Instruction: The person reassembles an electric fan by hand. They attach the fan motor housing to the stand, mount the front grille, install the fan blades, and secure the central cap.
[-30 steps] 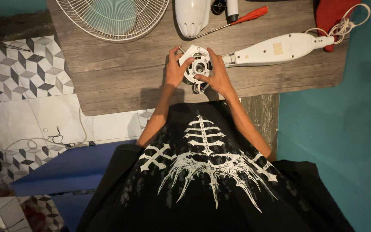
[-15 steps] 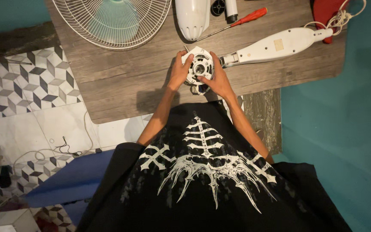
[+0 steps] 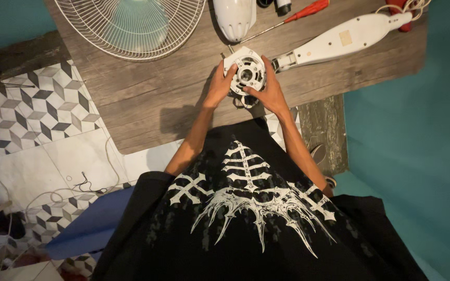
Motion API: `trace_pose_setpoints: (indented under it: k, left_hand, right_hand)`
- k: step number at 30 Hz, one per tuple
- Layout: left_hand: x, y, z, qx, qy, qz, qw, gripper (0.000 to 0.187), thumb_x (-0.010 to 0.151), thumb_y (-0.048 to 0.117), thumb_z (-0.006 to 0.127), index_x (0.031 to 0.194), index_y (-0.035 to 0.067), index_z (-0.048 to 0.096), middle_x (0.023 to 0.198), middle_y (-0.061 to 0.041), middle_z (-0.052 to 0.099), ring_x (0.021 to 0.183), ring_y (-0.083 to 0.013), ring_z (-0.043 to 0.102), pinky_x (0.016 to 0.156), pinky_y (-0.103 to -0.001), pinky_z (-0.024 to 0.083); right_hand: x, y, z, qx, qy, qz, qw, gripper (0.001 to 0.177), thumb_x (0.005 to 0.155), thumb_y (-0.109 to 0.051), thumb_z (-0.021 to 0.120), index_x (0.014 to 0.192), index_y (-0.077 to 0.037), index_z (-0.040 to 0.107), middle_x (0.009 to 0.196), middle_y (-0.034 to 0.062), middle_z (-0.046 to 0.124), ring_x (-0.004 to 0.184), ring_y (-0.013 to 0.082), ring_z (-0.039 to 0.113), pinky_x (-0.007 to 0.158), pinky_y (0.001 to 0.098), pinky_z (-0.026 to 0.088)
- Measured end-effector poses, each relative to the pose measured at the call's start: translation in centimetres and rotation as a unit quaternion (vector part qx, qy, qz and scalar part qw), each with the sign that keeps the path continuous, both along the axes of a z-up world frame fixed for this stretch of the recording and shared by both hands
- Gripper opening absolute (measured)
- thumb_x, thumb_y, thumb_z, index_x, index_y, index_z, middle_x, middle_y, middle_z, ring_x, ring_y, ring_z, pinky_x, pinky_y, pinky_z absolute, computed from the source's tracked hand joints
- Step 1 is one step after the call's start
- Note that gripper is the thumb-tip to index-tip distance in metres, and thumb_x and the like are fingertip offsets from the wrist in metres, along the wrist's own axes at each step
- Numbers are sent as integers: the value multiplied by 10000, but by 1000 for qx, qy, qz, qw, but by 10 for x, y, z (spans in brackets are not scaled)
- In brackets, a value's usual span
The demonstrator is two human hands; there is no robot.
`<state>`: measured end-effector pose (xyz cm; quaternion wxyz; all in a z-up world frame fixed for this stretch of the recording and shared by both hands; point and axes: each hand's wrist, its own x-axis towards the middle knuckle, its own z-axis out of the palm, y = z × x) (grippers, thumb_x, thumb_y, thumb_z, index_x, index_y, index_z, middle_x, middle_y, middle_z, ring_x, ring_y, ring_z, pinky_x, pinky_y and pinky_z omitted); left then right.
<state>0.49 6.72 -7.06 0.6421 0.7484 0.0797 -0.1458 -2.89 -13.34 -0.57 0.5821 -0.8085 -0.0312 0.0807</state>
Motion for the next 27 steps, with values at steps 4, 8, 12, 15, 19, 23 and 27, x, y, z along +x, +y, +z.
trace_pose_setpoints:
  k: [4,8,12,15,19,23,27]
  left_hand:
    - [1,22,-13,-118,40,5,992,434,1057,294,579,1378,3,554,1271,-130,673,1156,-197,621,988,-339,510]
    - [-1,37,-30,-248,85,1,965,386,1082,225,557,1393,-1,526,1303,-113,637,1187,-197,594,1025,-362,512]
    - [-6,46,-40,-355,118,10,927,346,1109,183,535,1397,-7,517,1291,-111,625,1181,-198,597,1038,-385,523]
    - [-6,48,-41,-386,146,24,910,354,1076,180,516,1400,39,494,1282,-94,627,1173,-197,620,1015,-398,541]
    - [-4,53,-44,-400,153,9,904,373,1104,203,513,1438,40,494,1296,-99,630,1161,-206,617,993,-399,529]
    - [-3,50,-53,-444,169,4,880,393,1102,215,514,1455,44,488,1322,-102,639,1206,-219,626,1046,-412,529]
    - [-7,49,-60,-472,171,-1,865,402,1107,238,507,1466,58,495,1305,-87,644,1188,-223,628,1026,-429,526]
  right_hand:
    - [-16,0,-13,135,87,-40,986,1056,800,-181,901,1571,-4,201,1517,215,409,1357,259,509,1082,373,500]
    - [-28,-18,-51,162,125,-135,970,630,955,-157,757,1487,-18,449,1302,131,632,1041,136,653,913,273,563]
    - [-31,-40,-97,76,96,-276,953,211,1004,-88,679,1182,24,666,936,62,660,764,103,609,678,252,517]
    - [-33,-51,-112,40,101,-271,956,162,1009,-65,654,1142,22,684,916,61,689,764,101,636,679,235,529]
    - [-37,-35,-110,144,101,-220,959,182,1025,-42,605,1186,29,649,996,72,682,820,89,639,701,230,531]
    - [-32,-10,-101,77,136,-183,971,298,974,-33,609,1265,27,614,1032,108,710,819,119,670,713,255,569]
    - [-33,3,-99,102,143,-168,970,373,957,8,560,1328,44,565,1106,138,709,910,156,697,779,283,596]
